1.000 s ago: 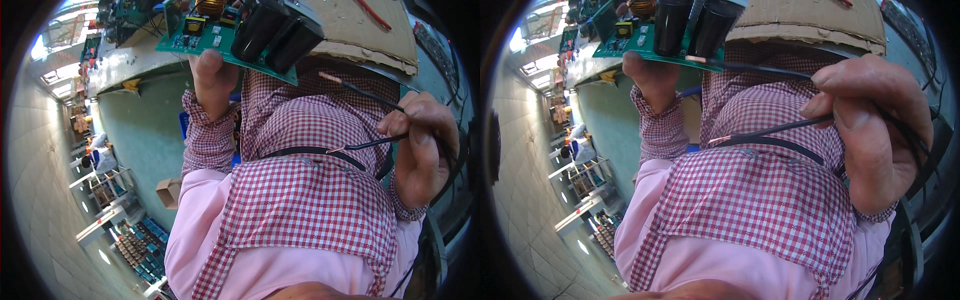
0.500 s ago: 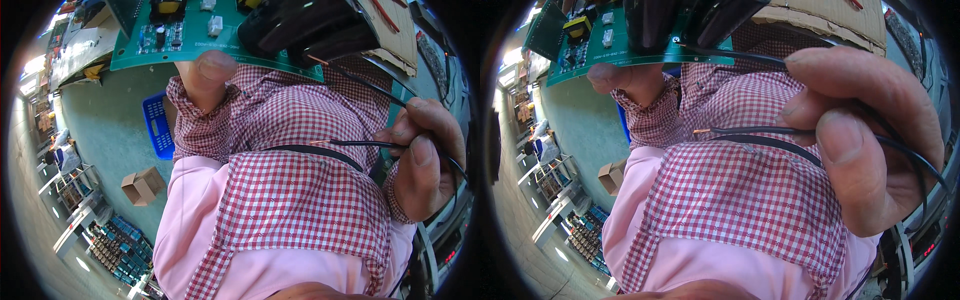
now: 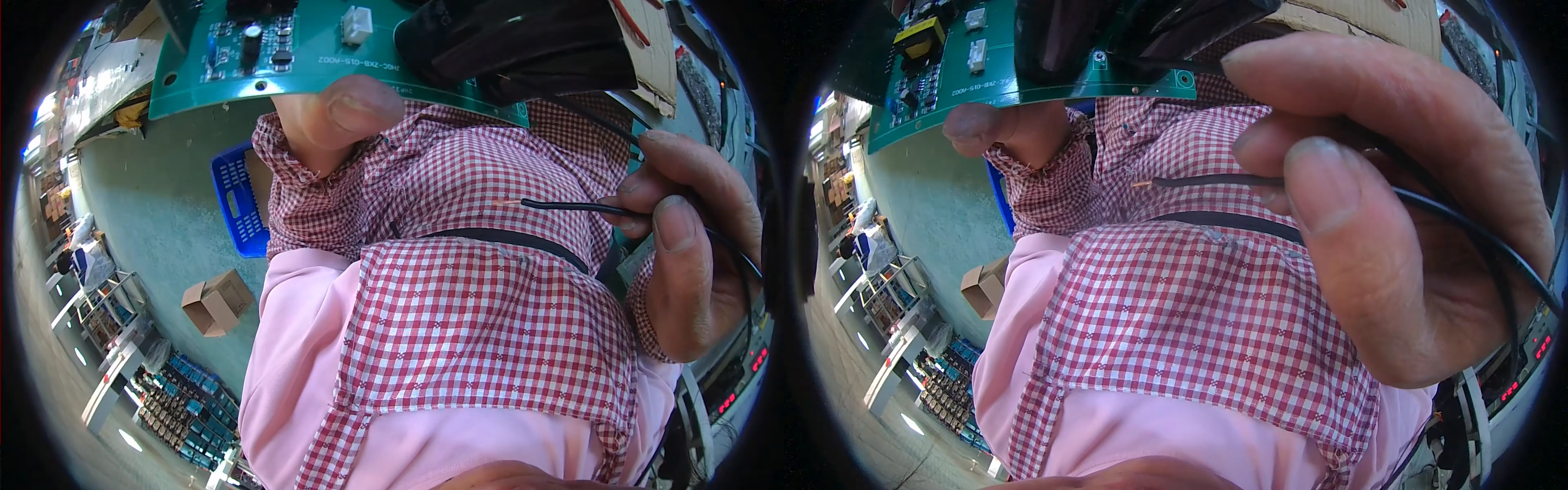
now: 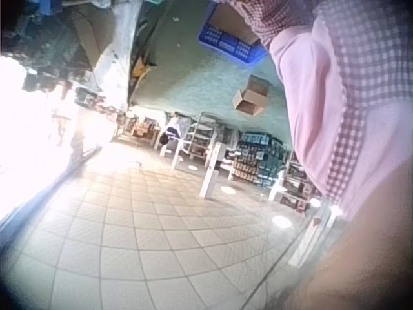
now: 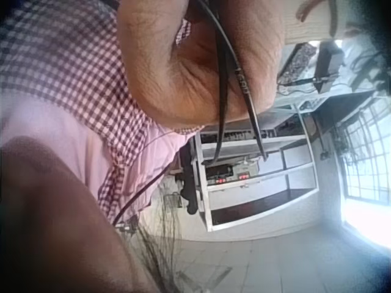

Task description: Soldering electrical components onto a printed circuit board and preparing wire connections.

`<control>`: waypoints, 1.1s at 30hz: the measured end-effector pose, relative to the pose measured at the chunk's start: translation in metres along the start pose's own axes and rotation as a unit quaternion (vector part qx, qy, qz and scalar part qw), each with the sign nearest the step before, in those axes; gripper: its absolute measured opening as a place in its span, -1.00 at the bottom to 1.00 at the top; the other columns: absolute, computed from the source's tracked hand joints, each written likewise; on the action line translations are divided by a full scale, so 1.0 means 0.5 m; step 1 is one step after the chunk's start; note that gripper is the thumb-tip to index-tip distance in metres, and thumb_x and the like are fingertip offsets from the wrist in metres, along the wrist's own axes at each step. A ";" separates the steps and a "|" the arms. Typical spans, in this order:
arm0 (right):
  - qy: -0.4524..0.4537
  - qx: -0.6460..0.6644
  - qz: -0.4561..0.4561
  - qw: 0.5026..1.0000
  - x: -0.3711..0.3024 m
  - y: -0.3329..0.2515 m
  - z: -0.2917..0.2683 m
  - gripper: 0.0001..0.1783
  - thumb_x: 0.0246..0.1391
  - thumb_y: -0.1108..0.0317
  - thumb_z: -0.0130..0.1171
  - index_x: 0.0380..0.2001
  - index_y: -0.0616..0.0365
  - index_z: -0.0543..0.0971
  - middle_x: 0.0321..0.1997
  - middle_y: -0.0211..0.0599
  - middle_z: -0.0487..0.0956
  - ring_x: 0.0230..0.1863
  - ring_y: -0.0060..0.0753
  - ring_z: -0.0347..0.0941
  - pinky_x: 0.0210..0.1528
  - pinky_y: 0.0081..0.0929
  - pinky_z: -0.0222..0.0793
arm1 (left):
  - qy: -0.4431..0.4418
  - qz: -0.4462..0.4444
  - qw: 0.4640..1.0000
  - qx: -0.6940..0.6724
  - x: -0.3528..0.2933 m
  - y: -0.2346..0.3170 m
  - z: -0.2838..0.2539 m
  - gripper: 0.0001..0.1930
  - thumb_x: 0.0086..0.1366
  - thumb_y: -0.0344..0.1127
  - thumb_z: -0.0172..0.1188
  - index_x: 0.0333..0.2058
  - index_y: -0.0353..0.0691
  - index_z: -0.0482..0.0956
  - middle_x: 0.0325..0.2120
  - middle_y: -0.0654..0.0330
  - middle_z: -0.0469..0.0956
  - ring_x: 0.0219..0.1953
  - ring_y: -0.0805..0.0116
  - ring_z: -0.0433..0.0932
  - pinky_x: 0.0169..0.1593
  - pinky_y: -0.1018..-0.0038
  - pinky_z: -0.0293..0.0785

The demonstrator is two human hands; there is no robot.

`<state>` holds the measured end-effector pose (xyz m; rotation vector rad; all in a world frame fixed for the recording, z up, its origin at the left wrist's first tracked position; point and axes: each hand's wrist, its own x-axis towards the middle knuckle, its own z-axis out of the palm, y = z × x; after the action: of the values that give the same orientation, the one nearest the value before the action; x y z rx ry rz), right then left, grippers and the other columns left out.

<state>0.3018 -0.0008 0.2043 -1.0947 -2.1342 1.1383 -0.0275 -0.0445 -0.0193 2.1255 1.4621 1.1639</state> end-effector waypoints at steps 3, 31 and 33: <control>0.033 -0.010 -0.014 0.999 0.004 -0.010 0.025 -0.66 0.14 0.39 0.04 -0.07 0.38 0.51 -0.40 -0.11 0.59 -0.45 -0.46 0.53 -0.36 -0.65 0.49 | -0.002 -0.005 1.000 -0.006 0.004 -0.006 0.005 -0.68 0.19 -0.26 0.28 -0.13 -0.27 0.49 -0.37 0.17 0.54 -0.39 0.37 0.55 -0.39 0.51 0.47; -0.024 0.106 -0.075 0.991 -0.022 0.060 0.007 -0.67 0.13 0.43 0.06 -0.05 0.36 0.49 -0.42 -0.11 0.59 -0.46 -0.45 0.55 -0.35 -0.61 0.51 | -0.015 -0.020 0.997 -0.069 -0.023 -0.015 0.019 -0.63 0.18 -0.23 0.29 -0.11 -0.28 0.47 -0.34 0.17 0.53 -0.36 0.36 0.54 -0.35 0.51 0.47; 0.004 0.116 -0.047 0.992 -0.030 0.065 0.008 -0.66 0.13 0.42 0.06 -0.04 0.36 0.49 -0.42 -0.11 0.58 -0.46 -0.45 0.55 -0.36 -0.61 0.50 | -0.016 -0.022 0.997 -0.073 -0.024 -0.016 0.018 -0.63 0.18 -0.23 0.29 -0.11 -0.28 0.46 -0.34 0.17 0.53 -0.36 0.36 0.54 -0.35 0.51 0.47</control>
<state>0.3209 -0.0043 0.1742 -0.8835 -1.9658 1.2980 -0.0274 -0.0498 -0.0355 1.9949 1.3602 1.1761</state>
